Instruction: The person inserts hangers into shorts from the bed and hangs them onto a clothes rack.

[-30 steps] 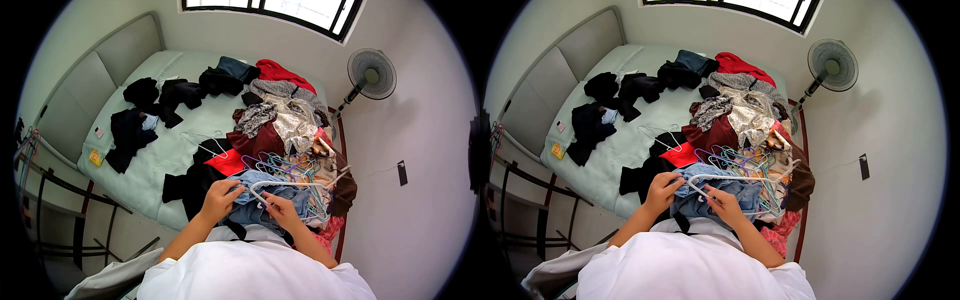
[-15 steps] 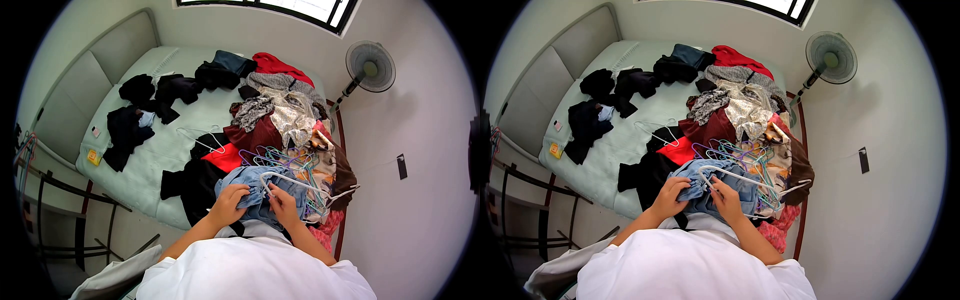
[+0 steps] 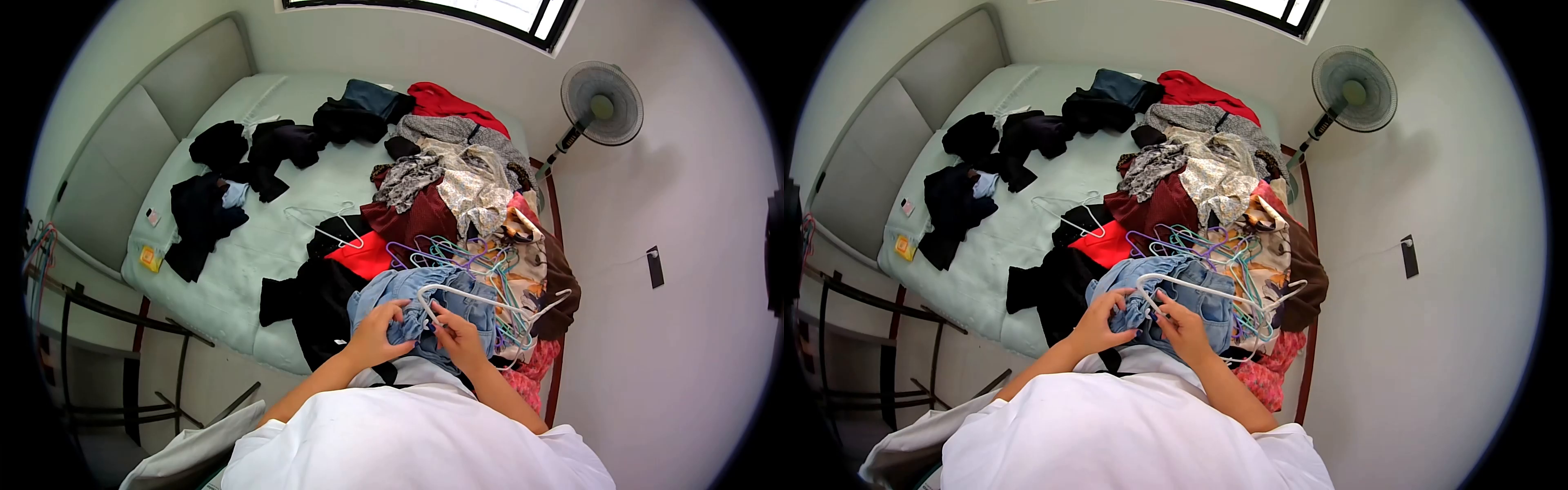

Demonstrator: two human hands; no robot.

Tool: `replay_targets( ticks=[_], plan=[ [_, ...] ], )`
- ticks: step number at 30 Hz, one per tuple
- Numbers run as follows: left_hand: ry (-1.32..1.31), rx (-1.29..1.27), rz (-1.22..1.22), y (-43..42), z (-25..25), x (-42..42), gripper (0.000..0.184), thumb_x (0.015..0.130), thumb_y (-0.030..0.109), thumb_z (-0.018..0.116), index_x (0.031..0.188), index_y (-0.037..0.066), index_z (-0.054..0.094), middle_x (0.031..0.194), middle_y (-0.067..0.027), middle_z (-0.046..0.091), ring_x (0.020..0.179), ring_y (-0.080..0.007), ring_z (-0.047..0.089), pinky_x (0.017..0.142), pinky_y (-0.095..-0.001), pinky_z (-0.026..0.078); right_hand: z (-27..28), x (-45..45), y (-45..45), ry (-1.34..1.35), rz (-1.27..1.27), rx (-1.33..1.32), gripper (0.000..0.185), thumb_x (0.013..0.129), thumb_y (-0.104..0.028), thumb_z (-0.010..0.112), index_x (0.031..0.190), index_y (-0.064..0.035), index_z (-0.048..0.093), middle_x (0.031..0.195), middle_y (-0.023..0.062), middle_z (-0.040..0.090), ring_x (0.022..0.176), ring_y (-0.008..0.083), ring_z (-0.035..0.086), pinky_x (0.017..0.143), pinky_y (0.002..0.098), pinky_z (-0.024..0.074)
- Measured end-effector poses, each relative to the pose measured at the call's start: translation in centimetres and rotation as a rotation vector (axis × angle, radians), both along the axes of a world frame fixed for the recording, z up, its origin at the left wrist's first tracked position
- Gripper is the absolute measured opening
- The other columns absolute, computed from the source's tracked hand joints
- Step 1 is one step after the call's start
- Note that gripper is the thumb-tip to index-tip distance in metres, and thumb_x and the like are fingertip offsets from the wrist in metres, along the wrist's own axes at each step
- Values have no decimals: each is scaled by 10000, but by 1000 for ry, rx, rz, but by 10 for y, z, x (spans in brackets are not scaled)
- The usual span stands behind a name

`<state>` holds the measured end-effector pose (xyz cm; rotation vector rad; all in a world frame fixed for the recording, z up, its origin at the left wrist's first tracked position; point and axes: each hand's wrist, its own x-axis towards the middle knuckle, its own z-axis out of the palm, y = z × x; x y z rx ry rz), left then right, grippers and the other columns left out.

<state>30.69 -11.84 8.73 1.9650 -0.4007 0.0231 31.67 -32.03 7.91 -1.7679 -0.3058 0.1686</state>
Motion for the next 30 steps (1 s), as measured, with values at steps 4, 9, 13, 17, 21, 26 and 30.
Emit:
replay_targets(
  ticks=[4, 9, 13, 17, 21, 26, 30],
  plan=[
    [-65, 76, 61, -1, 2, 1, 361, 609, 94, 628, 902, 50, 422, 1000, -156, 549, 783, -236, 532, 668, -298, 433, 0, 0, -3, -24, 18, -16, 111, 806, -28, 552, 903, 24, 557, 1165, 145, 527, 514, 30, 480, 461, 187, 421],
    [64, -286, 411, 41, 0, 28, 434, 652, 16, 483, 1073, 18, 378, 865, -118, 553, 776, -194, 546, 720, -282, 430, 14, 14, -28, -49, -151, -35, 90, 835, -66, 526, 893, -14, 571, 859, 81, 635, 500, 18, 453, 428, 177, 356],
    [398, -811, 533, 88, 8, 53, 324, 697, -6, 476, 1020, 28, 473, 867, -48, 530, 767, -125, 518, 699, -224, 427, 12, 26, -57, 0, -240, 85, 101, 848, -86, 514, 910, -26, 567, 680, 9, 594, 480, 16, 421, 424, 168, 322],
    [416, -818, 541, 106, -1, 69, 295, 709, -6, 487, 1002, 19, 490, 873, -54, 540, 761, -120, 528, 688, -222, 443, 16, 31, -75, 18, -347, 40, 105, 847, -88, 511, 916, -22, 554, 606, -24, 537, 474, 27, 394, 425, 171, 301],
    [386, -836, 529, 95, 4, 76, 232, 752, 23, 513, 982, 8, 493, 856, -55, 555, 749, -121, 545, 688, -232, 454, 8, 29, -88, -74, -376, -286, 103, 828, -61, 499, 914, -15, 532, 843, 79, 615, 483, 38, 437, 437, 176, 340],
    [372, -785, 443, 84, 5, 90, 217, 762, 33, 547, 970, 16, 488, 854, -54, 563, 742, -120, 552, 674, -240, 461, -19, 28, -88, 19, -218, -204, 99, 828, -60, 479, 886, 3, 528, 1311, 187, 334, 499, 101, 494, 476, 212, 413],
    [423, -728, 408, 76, 14, 89, 230, 758, 31, 546, 979, 20, 481, 853, -58, 563, 745, -126, 554, 672, -250, 463, -18, 27, -76, -215, -211, -303, 134, 845, -100, 481, 857, 18, 544, 1132, 134, 470, 574, 132, 510, 561, 228, 411]
  ],
)
